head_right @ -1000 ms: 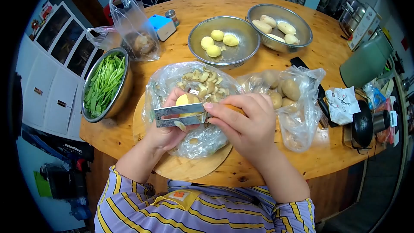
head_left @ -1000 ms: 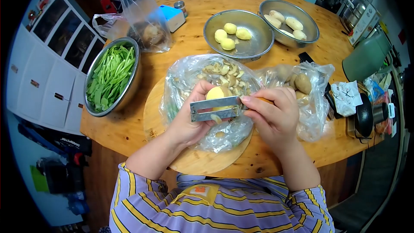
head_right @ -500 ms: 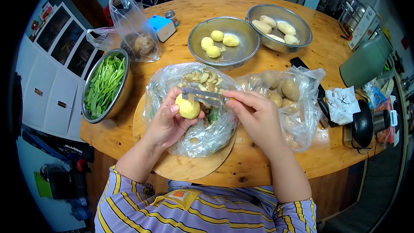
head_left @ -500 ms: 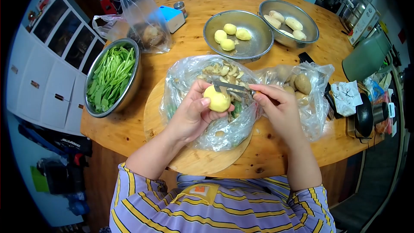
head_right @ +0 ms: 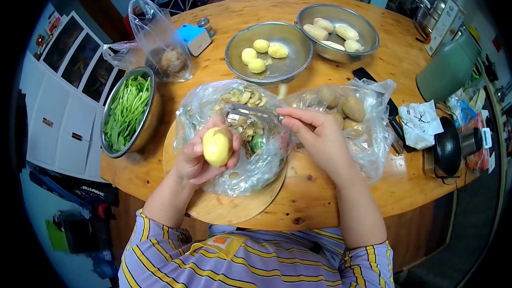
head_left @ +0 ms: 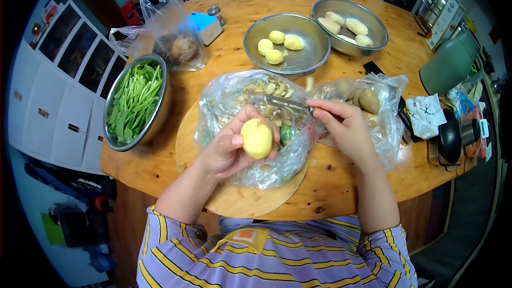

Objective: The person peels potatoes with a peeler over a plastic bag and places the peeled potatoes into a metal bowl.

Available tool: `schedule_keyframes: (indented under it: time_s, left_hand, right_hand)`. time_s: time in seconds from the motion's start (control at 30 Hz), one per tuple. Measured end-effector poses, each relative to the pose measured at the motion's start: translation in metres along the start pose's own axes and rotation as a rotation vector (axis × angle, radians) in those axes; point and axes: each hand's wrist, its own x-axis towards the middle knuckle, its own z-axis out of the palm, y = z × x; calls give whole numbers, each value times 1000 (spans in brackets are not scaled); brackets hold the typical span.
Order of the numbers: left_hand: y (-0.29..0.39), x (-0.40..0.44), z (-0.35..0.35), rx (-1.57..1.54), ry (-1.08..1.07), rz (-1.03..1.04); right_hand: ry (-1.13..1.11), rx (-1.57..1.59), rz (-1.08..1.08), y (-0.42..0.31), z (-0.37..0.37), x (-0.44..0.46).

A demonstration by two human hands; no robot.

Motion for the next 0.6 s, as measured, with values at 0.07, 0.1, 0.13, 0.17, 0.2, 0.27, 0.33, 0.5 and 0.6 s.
schedule_keyframes:
  time_s: [0.07,0.1,0.13,0.17,0.2,0.27,0.33,0.5,0.6]
  left_hand:
    - [-2,1,3,49,110,65]
    - [-2,2,5,75,165,93]
    - [-1,2,6,90,189,92]
    - [-1,2,8,103,213,91]
    - [-1,2,9,116,236,89]
    - [-3,3,13,219,346,74]
    - [-5,3,13,283,389,62]
    - [-10,1,16,365,436,55]
    - [-12,2,18,414,423,86]
  right_hand:
    - [-51,53,123,-13,3,-4]
    - [6,-10,27,-14,6,-5]
    - [64,-76,-68,-15,9,-7]
    - [122,-144,-163,-15,11,-7]
    - [162,-197,-269,-15,14,-7]
    - [244,-303,-483,-16,19,-7]
    - [250,-470,-623,-24,22,-9]
    - [242,-537,-738,-33,35,-15]
    - [262,-552,-738,-36,35,-16]
